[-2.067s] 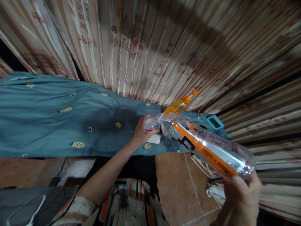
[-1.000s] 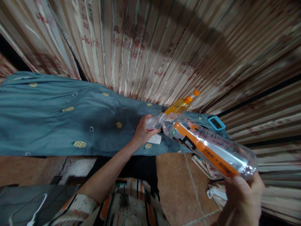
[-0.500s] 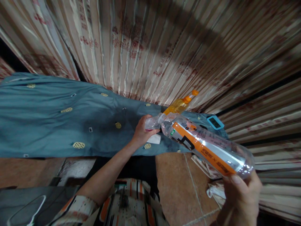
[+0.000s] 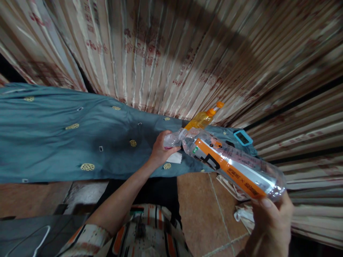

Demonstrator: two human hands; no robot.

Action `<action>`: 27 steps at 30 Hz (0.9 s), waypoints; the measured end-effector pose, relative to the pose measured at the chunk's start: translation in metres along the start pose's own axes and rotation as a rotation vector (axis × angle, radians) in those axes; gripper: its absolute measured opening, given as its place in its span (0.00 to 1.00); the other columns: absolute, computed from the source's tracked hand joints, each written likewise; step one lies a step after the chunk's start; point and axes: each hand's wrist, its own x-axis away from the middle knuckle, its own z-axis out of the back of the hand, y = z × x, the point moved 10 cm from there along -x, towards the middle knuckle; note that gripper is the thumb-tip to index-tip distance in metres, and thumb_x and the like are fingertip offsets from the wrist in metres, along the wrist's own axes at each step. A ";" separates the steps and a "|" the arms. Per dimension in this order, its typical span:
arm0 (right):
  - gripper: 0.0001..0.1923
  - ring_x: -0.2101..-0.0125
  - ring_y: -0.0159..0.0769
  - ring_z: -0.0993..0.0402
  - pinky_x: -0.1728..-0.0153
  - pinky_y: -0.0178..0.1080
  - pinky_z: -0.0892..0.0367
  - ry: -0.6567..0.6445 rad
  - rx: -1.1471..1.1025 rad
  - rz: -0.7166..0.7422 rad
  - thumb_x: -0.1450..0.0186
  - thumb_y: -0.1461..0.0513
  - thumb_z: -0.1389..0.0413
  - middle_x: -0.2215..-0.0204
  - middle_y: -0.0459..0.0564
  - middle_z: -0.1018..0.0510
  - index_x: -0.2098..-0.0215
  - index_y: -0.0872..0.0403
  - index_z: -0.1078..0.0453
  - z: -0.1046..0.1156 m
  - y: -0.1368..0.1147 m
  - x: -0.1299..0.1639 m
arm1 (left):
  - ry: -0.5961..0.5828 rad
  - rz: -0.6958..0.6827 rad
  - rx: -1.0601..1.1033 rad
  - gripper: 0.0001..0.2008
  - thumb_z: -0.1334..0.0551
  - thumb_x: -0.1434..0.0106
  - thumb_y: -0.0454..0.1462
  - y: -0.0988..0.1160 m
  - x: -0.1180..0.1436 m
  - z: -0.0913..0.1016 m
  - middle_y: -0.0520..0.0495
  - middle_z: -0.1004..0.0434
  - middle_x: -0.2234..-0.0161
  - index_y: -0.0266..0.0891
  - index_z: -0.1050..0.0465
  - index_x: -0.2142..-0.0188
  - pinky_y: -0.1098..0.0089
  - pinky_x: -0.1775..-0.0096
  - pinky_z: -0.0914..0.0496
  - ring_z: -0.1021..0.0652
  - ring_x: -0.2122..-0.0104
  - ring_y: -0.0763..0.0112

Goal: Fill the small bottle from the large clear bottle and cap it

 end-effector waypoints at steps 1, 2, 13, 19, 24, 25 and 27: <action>0.38 0.40 0.58 0.21 0.37 0.53 0.30 0.003 0.007 0.003 0.47 0.51 0.25 0.43 0.53 0.15 0.39 0.51 0.20 0.001 0.000 0.000 | 0.001 0.003 -0.002 0.33 0.19 0.49 0.38 0.000 0.000 0.000 0.45 0.18 0.48 0.44 0.28 0.46 0.51 0.40 0.23 0.17 0.46 0.51; 0.38 0.41 0.58 0.20 0.37 0.54 0.30 0.008 0.015 0.010 0.47 0.50 0.24 0.44 0.54 0.15 0.40 0.51 0.19 0.002 0.001 -0.001 | 0.003 0.005 -0.003 0.33 0.19 0.49 0.38 0.000 0.000 0.000 0.45 0.18 0.48 0.44 0.28 0.46 0.51 0.40 0.23 0.17 0.46 0.51; 0.34 0.39 0.62 0.22 0.33 0.60 0.34 -0.036 0.031 0.052 0.44 0.50 0.24 0.44 0.57 0.16 0.43 0.53 0.19 0.017 0.013 -0.009 | 0.012 -0.034 -0.027 0.33 0.19 0.48 0.38 0.001 0.000 0.000 0.44 0.18 0.47 0.44 0.27 0.45 0.53 0.41 0.23 0.17 0.46 0.53; 0.35 0.43 0.59 0.19 0.36 0.57 0.30 -0.045 0.028 0.029 0.46 0.50 0.23 0.45 0.57 0.15 0.43 0.52 0.19 0.009 0.008 -0.006 | 0.017 -0.040 -0.030 0.33 0.19 0.48 0.39 0.001 0.000 0.001 0.45 0.18 0.47 0.44 0.27 0.45 0.53 0.41 0.23 0.17 0.46 0.53; 0.37 0.39 0.63 0.21 0.31 0.64 0.37 -0.016 0.013 0.014 0.46 0.49 0.23 0.43 0.57 0.16 0.41 0.53 0.20 0.005 0.004 -0.002 | 0.001 -0.026 -0.021 0.33 0.19 0.47 0.41 0.000 -0.001 -0.001 0.45 0.18 0.46 0.45 0.27 0.45 0.53 0.40 0.23 0.17 0.46 0.54; 0.38 0.36 0.65 0.24 0.29 0.66 0.39 -0.015 0.015 0.006 0.46 0.49 0.23 0.41 0.57 0.16 0.40 0.52 0.20 0.006 0.005 -0.002 | 0.001 -0.024 -0.019 0.32 0.19 0.47 0.40 0.000 -0.001 -0.001 0.44 0.18 0.46 0.44 0.27 0.46 0.53 0.40 0.23 0.17 0.46 0.54; 0.41 0.32 0.68 0.28 0.27 0.70 0.44 -0.009 0.019 -0.007 0.47 0.49 0.23 0.39 0.58 0.18 0.38 0.52 0.21 0.008 0.007 -0.003 | 0.005 -0.018 -0.021 0.32 0.19 0.48 0.40 0.001 -0.001 0.000 0.44 0.18 0.46 0.44 0.27 0.46 0.53 0.40 0.23 0.17 0.46 0.53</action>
